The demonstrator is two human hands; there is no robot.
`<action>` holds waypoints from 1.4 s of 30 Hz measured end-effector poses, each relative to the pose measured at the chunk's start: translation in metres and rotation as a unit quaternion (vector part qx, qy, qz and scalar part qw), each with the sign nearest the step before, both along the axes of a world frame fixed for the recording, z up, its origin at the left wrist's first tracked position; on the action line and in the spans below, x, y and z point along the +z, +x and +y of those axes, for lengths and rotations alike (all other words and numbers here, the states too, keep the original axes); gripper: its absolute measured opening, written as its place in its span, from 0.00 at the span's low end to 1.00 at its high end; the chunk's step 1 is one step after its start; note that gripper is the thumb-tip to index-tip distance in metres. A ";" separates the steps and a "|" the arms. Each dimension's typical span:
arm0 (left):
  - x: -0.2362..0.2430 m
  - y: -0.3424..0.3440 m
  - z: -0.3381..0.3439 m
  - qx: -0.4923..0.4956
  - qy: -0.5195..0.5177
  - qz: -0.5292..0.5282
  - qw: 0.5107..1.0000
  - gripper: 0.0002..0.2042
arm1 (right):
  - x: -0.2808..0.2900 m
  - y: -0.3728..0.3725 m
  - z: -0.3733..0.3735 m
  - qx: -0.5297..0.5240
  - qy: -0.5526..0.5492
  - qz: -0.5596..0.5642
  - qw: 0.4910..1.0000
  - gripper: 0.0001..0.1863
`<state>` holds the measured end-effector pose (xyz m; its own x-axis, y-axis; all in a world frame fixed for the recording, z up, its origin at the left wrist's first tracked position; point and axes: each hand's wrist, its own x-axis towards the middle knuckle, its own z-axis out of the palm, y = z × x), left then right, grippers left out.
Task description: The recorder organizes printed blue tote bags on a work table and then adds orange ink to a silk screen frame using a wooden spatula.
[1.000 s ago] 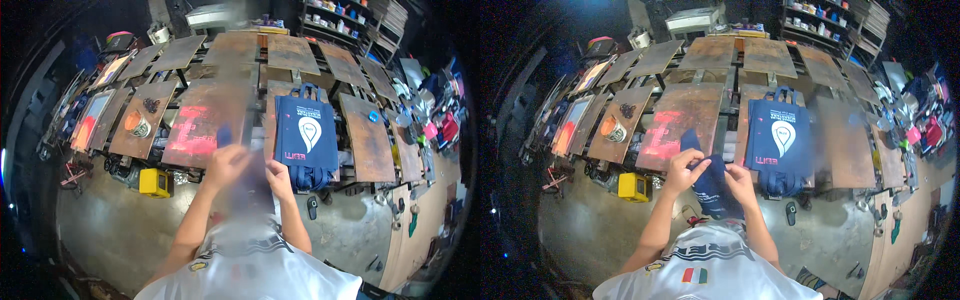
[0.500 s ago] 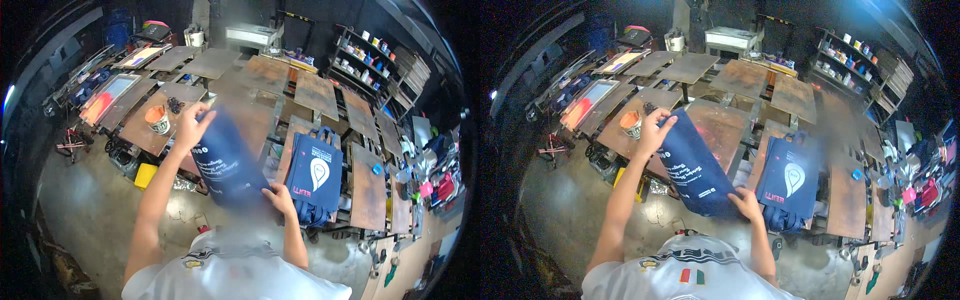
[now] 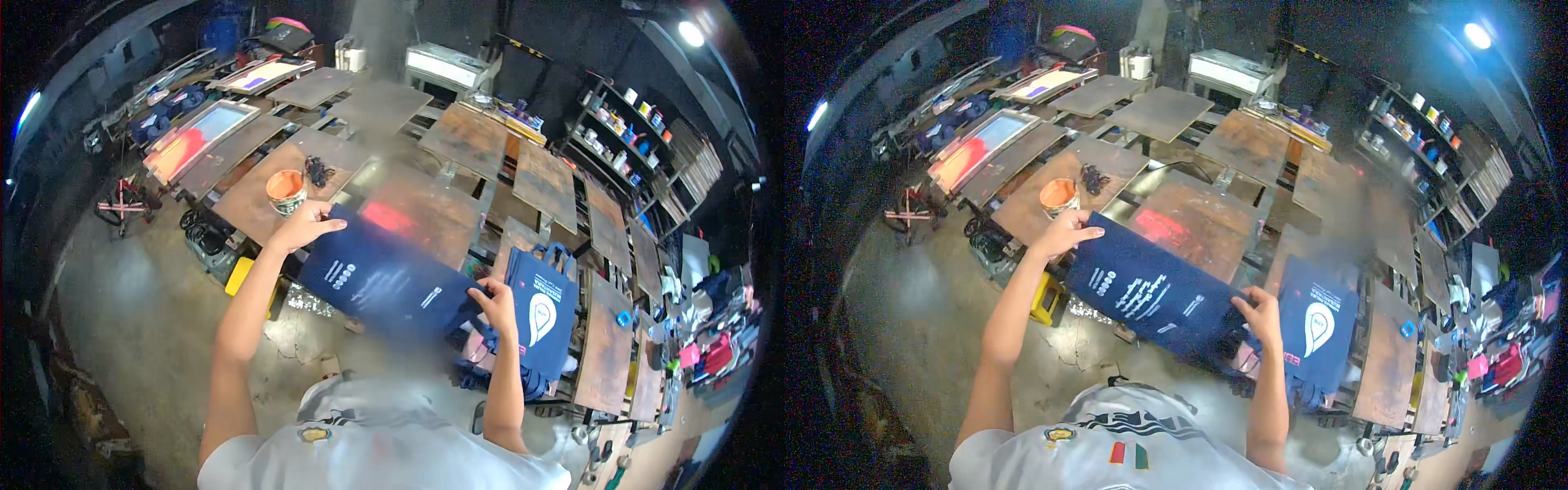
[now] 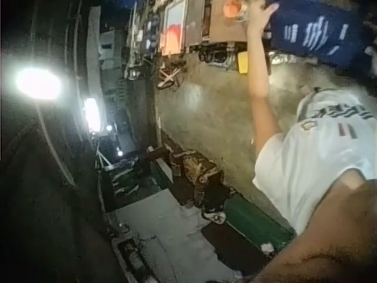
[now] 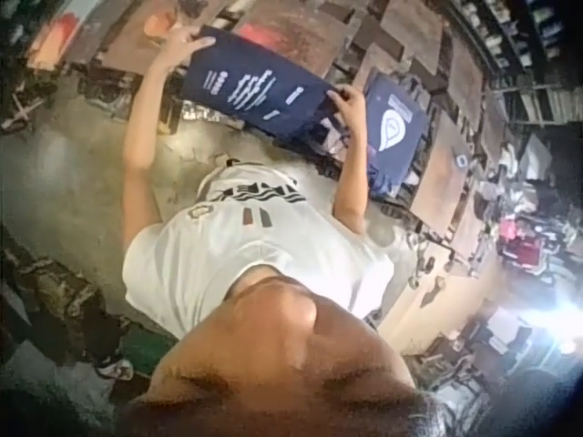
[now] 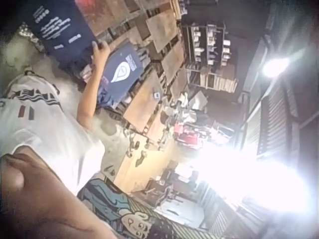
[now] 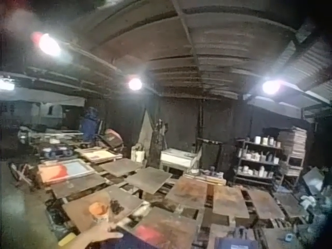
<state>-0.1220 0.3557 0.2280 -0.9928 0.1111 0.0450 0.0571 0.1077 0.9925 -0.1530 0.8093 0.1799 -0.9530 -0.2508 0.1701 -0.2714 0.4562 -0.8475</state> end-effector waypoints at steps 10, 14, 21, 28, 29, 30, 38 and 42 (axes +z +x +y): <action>0.001 -0.016 -0.038 0.137 -0.165 0.353 0.911 0.08 | 0.062 -0.044 -0.077 -0.187 0.107 0.387 0.897 0.08; -0.007 -0.003 -0.039 0.127 -0.081 0.351 0.924 0.16 | 0.072 -0.017 -0.086 -0.202 -0.031 0.448 0.870 0.14; -0.141 0.030 -0.027 0.106 -0.202 0.249 0.941 0.20 | -0.052 0.039 -0.065 -0.187 0.225 0.322 0.901 0.13; -0.233 0.038 0.011 0.093 -0.321 0.155 0.930 0.16 | -0.179 0.034 -0.030 -0.088 0.281 0.164 0.942 0.10; -0.230 0.036 0.009 0.106 -0.335 0.162 0.922 0.16 | -0.180 0.034 -0.030 -0.085 0.283 0.164 0.941 0.10; -0.227 0.034 0.007 0.117 -0.350 0.170 0.914 0.16 | -0.179 0.037 -0.029 -0.083 0.284 0.164 0.941 0.11; -0.187 0.000 0.057 0.084 -0.335 0.149 0.926 0.22 | -0.132 0.019 -0.060 -0.021 0.274 0.107 0.956 0.17; -0.197 -0.037 0.127 0.089 -0.393 0.159 0.901 0.18 | -0.168 -0.014 -0.116 -0.015 0.294 0.139 0.945 0.24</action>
<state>-0.1594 0.4823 0.0309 -0.9490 0.0726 0.3069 0.2372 0.8056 0.5429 -0.1671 0.6930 0.0118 -0.8999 -0.3539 0.2547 -0.4261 0.8377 -0.3416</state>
